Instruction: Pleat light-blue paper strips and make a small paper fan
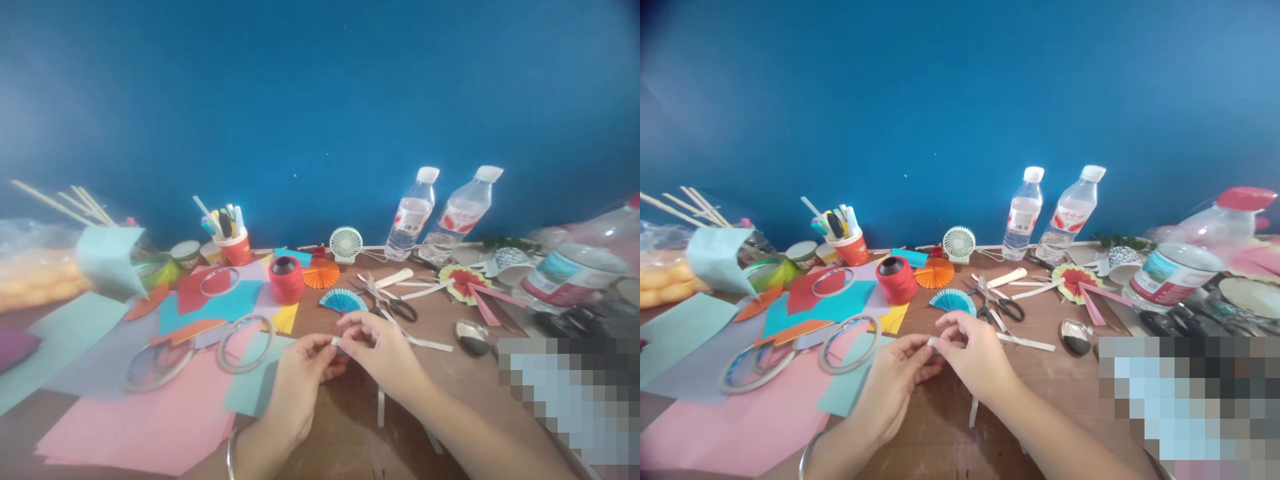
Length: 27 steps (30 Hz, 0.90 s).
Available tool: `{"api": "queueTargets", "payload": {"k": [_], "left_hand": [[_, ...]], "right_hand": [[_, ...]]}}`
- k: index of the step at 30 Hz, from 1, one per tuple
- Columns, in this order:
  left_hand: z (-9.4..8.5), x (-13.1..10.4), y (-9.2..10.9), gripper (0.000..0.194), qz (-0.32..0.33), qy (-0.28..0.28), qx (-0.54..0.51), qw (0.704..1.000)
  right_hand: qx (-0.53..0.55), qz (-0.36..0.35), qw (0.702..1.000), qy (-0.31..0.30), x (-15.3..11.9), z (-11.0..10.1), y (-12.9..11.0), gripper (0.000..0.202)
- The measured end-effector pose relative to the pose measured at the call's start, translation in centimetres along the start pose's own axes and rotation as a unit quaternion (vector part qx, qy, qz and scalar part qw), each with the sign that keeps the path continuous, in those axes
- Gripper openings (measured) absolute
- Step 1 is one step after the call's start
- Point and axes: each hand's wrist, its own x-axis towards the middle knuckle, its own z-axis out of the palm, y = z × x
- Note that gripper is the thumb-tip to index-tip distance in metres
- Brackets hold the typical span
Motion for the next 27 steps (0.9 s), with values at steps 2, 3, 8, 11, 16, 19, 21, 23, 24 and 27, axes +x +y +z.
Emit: {"api": "queueTargets", "payload": {"k": [2, 3, 8, 11, 16, 19, 21, 23, 24, 27], "left_hand": [[0.10, -0.04, 0.01, 0.027, -0.002, 0.009, 0.001, 1.000], [0.15, -0.05, 0.02, 0.027, -0.003, 0.014, 0.002, 1.000], [0.22, 0.00, 0.01, 0.027, -0.004, 0.010, -0.001, 1.000], [0.15, 0.06, -0.12, 0.027, 0.001, 0.005, 0.000, 1.000], [0.06, 0.04, -0.31, 0.027, 0.007, 0.008, -0.001, 1.000], [0.03, 0.04, -0.37, 0.027, 0.009, 0.011, -0.004, 1.000], [0.02, 0.05, -0.37, 0.026, 0.005, 0.012, -0.008, 1.000], [0.03, 0.07, -0.34, 0.026, 0.002, 0.012, -0.011, 1.000], [0.04, 0.08, -0.32, 0.026, 0.002, 0.010, -0.011, 1.000], [0.09, 0.08, -0.22, 0.025, 0.003, 0.008, -0.011, 1.000]], "right_hand": [[-0.009, 0.004, 1.000, 0.005, -0.18, -0.03, 0.02, 0.013], [-0.016, 0.005, 1.000, 0.008, -0.26, -0.05, 0.01, 0.010], [-0.002, 0.014, 1.000, 0.004, -0.45, -0.09, -0.02, 0.010], [0.004, 0.017, 1.000, 0.004, -0.43, -0.06, -0.10, 0.010], [0.005, 0.016, 1.000, 0.011, -0.36, -0.02, -0.08, 0.009], [0.002, 0.012, 1.000, 0.020, -0.41, -0.05, 0.01, 0.008], [0.003, 0.010, 1.000, 0.019, -0.46, -0.06, 0.02, 0.008], [0.003, 0.012, 1.000, 0.015, -0.49, -0.05, 0.01, 0.008], [0.002, 0.014, 1.000, 0.014, -0.49, -0.03, 0.01, 0.008], [-0.002, 0.019, 1.000, 0.015, -0.49, 0.04, -0.01, 0.008]]}}
